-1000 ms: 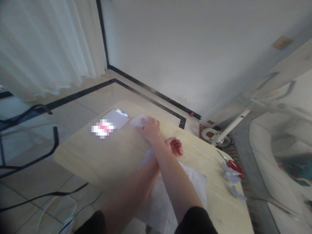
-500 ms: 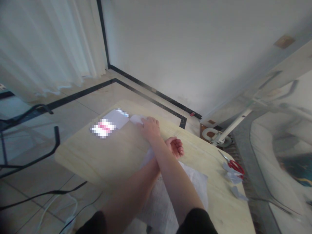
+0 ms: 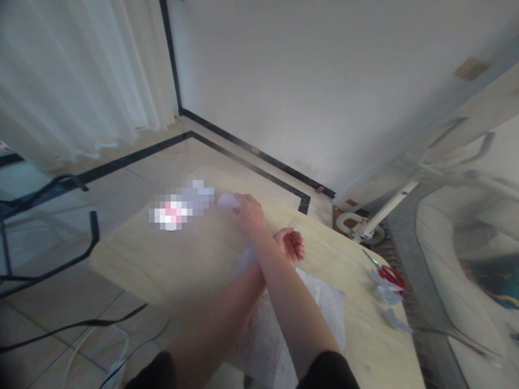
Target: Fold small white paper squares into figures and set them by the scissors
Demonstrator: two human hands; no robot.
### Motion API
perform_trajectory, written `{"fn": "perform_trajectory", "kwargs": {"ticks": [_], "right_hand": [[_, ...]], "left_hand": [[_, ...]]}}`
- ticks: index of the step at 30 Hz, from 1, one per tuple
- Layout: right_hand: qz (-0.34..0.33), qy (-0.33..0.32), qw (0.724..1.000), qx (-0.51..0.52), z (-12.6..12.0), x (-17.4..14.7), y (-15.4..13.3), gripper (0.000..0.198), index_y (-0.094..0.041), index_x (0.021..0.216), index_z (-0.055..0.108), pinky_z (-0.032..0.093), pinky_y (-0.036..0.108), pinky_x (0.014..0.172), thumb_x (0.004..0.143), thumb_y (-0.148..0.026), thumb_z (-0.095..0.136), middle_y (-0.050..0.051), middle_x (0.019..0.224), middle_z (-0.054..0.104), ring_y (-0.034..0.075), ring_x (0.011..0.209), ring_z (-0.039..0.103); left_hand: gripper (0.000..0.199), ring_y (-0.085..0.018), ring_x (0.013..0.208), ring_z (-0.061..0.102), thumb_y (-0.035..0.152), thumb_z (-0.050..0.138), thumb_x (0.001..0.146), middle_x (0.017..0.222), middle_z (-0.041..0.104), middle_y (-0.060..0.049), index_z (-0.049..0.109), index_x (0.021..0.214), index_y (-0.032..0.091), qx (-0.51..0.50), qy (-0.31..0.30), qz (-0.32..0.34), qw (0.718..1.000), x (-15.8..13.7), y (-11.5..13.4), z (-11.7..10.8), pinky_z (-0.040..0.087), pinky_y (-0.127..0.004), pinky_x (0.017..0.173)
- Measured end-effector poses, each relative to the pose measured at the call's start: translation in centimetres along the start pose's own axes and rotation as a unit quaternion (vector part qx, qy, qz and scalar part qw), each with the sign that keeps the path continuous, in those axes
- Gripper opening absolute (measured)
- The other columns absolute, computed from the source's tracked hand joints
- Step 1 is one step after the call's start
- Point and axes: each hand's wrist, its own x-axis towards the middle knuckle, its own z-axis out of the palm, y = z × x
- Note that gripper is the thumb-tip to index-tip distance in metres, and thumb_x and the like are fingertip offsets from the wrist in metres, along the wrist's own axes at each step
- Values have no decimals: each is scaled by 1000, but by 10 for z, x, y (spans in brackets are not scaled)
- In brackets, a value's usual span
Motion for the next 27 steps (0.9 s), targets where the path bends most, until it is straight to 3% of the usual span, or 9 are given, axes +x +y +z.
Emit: {"fn": "perform_trajectory", "kwargs": {"ticks": [10, 27], "right_hand": [[10, 9, 1000, 25, 2, 1, 4, 38, -20, 117, 60, 45, 34, 88, 87, -41, 53, 11, 112, 61, 22, 100, 59], [21, -22, 1000, 3, -3, -1, 0, 49, -19, 106, 65, 42, 30, 81, 90, -57, 40, 11, 101, 64, 20, 93, 59]], "left_hand": [[20, -13, 41, 51, 25, 54, 75, 49, 57, -3, 59, 61, 13, 0, -4, -5, 1000, 2, -1, -3, 34, -25, 46], [18, -13, 41, 51, 24, 54, 75, 49, 57, -3, 58, 61, 13, 4, -1, -1, 1000, 0, -2, -1, 34, -25, 45]]}}
